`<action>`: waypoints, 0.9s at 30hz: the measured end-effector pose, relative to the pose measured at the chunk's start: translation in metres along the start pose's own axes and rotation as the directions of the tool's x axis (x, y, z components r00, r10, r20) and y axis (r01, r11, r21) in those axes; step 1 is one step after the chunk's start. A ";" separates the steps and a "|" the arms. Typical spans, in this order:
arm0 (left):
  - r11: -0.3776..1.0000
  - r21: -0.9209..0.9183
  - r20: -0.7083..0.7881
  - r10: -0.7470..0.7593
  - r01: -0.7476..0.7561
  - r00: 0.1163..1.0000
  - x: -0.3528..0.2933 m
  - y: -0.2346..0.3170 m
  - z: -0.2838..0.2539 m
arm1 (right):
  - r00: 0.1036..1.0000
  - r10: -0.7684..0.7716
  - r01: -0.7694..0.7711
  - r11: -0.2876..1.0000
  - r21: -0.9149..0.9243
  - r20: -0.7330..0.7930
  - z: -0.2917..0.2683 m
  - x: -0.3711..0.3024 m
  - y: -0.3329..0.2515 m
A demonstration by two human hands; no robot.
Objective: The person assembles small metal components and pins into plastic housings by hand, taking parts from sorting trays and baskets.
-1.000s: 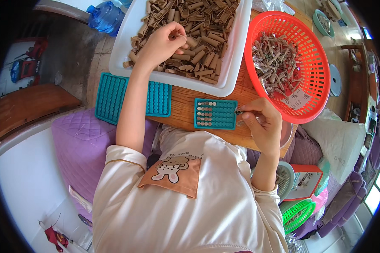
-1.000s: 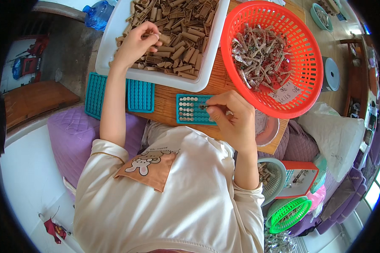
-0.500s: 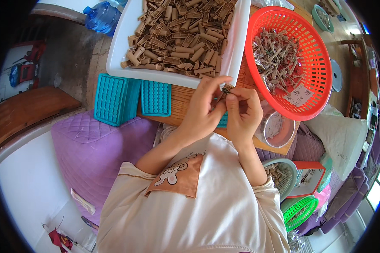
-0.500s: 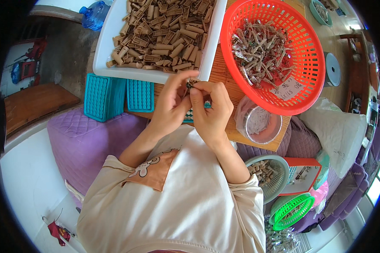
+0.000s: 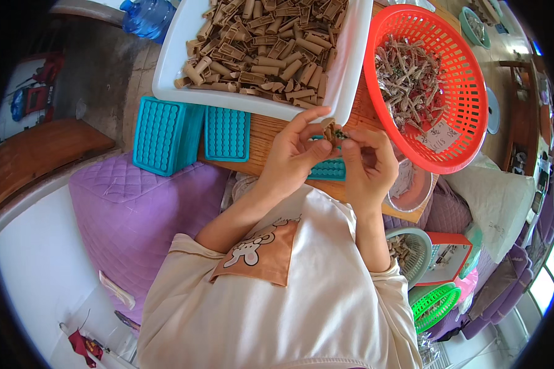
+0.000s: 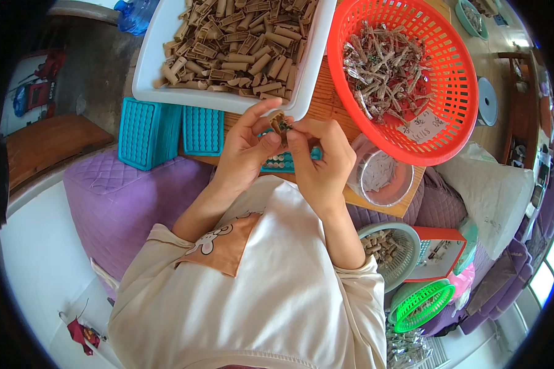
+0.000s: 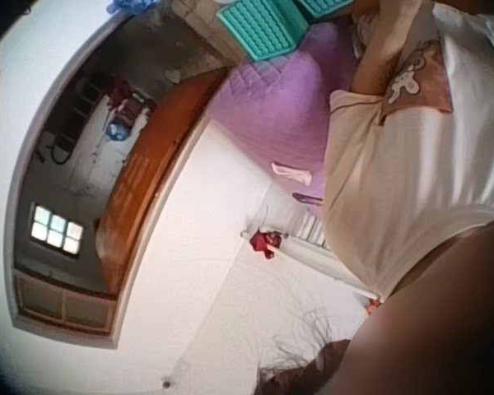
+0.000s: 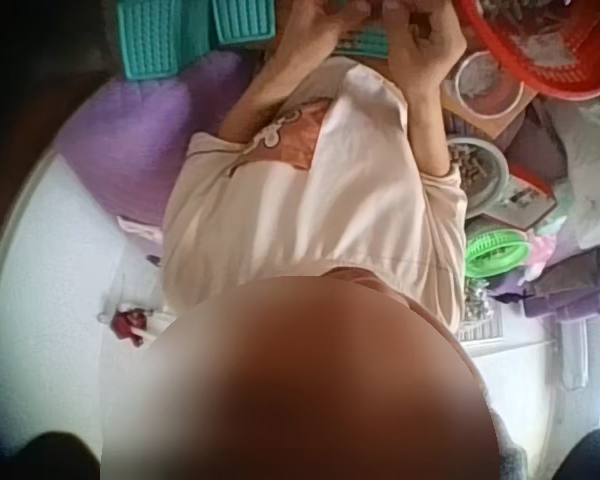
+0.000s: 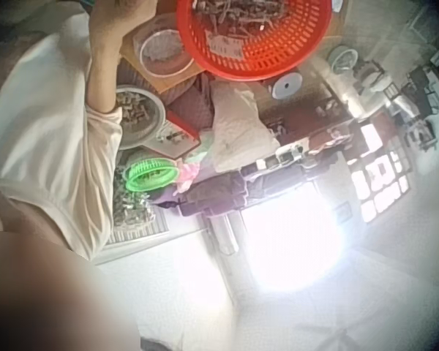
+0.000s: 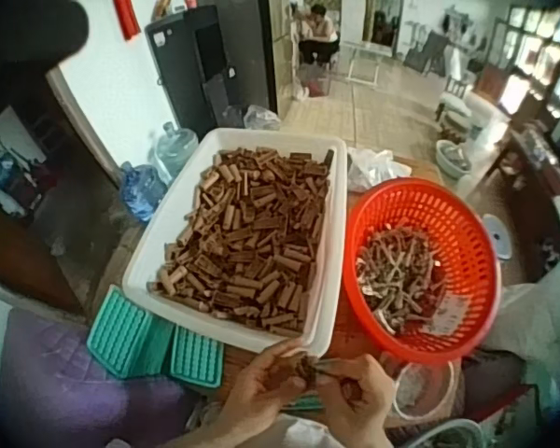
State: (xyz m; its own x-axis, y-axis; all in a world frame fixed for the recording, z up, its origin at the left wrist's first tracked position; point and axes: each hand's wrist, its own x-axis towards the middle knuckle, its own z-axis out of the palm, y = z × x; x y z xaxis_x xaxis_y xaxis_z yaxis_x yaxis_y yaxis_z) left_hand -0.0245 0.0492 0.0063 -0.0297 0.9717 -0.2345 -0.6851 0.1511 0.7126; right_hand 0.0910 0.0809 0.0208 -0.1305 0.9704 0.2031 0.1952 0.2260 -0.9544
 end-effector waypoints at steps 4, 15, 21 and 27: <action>0.996 0.062 0.004 0.070 -0.071 0.998 -0.003 0.003 0.002 | 0.998 -0.034 0.034 0.999 -0.002 -0.058 0.001 -0.004 -0.001; 0.990 0.128 0.086 0.046 -0.057 0.995 -0.009 0.008 0.003 | 0.997 -0.044 0.042 0.998 -0.036 -0.066 0.000 -0.011 -0.010; 0.983 0.174 0.086 0.044 -0.058 0.995 -0.011 0.008 -0.005 | 0.989 -0.104 0.113 0.990 -0.085 0.105 -0.004 -0.002 -0.016; 0.999 -0.026 -0.036 -0.035 0.034 0.999 -0.011 0.010 -0.009 | 0.967 -0.039 0.071 0.990 -0.122 0.250 -0.002 -0.005 -0.016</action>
State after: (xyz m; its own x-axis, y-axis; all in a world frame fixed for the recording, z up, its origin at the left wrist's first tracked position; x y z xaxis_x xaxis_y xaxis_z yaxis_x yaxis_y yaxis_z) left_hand -0.0375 0.0381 0.0098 -0.0321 0.9585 -0.2833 -0.7043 0.1794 0.6869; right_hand 0.0903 0.0728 0.0352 -0.3771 0.9087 0.1789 0.3025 0.3034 -0.9036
